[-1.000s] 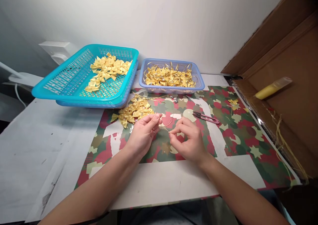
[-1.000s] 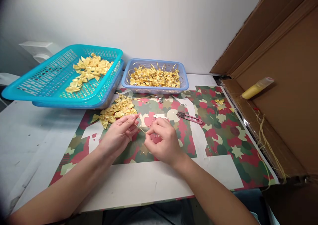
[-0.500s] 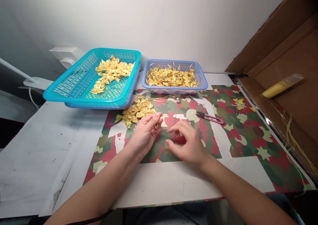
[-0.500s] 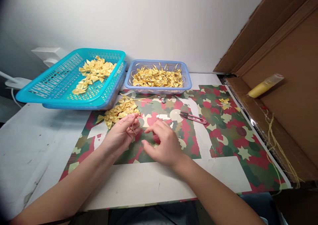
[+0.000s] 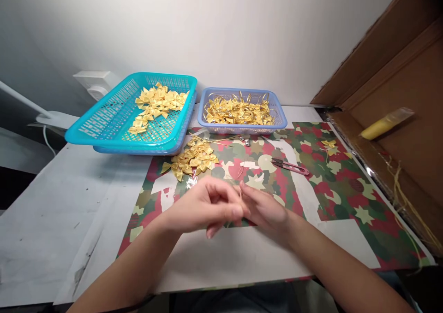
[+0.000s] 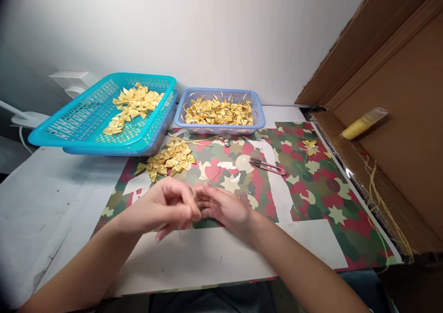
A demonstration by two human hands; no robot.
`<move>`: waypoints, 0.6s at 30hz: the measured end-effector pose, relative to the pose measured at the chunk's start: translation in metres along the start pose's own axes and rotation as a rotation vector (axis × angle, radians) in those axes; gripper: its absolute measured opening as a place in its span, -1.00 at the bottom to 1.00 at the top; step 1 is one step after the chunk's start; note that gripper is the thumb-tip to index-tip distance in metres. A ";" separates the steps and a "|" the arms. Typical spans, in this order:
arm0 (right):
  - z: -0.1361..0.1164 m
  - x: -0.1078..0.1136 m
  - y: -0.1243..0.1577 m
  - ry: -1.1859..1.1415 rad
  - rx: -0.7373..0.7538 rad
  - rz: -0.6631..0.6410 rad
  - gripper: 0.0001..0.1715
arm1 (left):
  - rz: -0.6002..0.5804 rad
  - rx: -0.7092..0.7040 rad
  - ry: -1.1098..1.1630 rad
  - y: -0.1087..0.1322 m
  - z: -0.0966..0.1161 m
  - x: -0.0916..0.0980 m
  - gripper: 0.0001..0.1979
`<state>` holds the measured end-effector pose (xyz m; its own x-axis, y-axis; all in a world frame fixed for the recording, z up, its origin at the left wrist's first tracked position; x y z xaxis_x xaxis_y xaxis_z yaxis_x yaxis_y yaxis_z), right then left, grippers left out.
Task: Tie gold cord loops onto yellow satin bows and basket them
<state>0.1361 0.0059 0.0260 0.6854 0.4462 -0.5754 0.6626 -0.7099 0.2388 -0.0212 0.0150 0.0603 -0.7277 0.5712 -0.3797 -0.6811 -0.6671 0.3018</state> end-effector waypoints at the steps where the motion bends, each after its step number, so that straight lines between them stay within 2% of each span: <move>1: 0.000 0.000 0.001 -0.055 0.005 -0.010 -0.54 | -0.069 0.082 -0.068 0.003 0.000 -0.002 -0.84; 3: -0.002 0.002 0.002 -0.116 0.032 0.026 -0.63 | -0.159 0.215 -0.177 0.005 -0.003 -0.005 -0.86; 6: -0.007 0.011 0.003 -0.163 0.078 0.111 -0.72 | -0.208 0.288 -0.285 0.002 -0.010 -0.009 -0.86; 11: -0.026 0.032 0.008 -0.134 0.090 0.332 -0.75 | -0.317 0.266 -0.362 -0.003 -0.019 -0.013 -0.86; 14: -0.038 0.042 0.011 -0.058 0.175 0.467 -0.77 | -0.396 0.232 -0.402 -0.004 -0.025 -0.015 -0.85; 18: -0.046 0.051 0.015 -0.019 0.266 0.536 -0.76 | -0.477 0.250 -0.437 -0.004 -0.035 -0.018 -0.90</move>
<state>0.1951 0.0435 0.0363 0.8961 -0.0201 -0.4435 0.1256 -0.9466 0.2968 -0.0024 -0.0090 0.0351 -0.2738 0.9500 -0.1499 -0.8948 -0.1944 0.4020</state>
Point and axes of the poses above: each hand's wrist, its own y-axis away from the middle knuckle, its own x-axis out of the back of the hand, z = x × y, the point moved 1 cm from there along -y, towards the middle knuckle, and after that the axes turned 2 degrees about x, right-handed, at the moved point
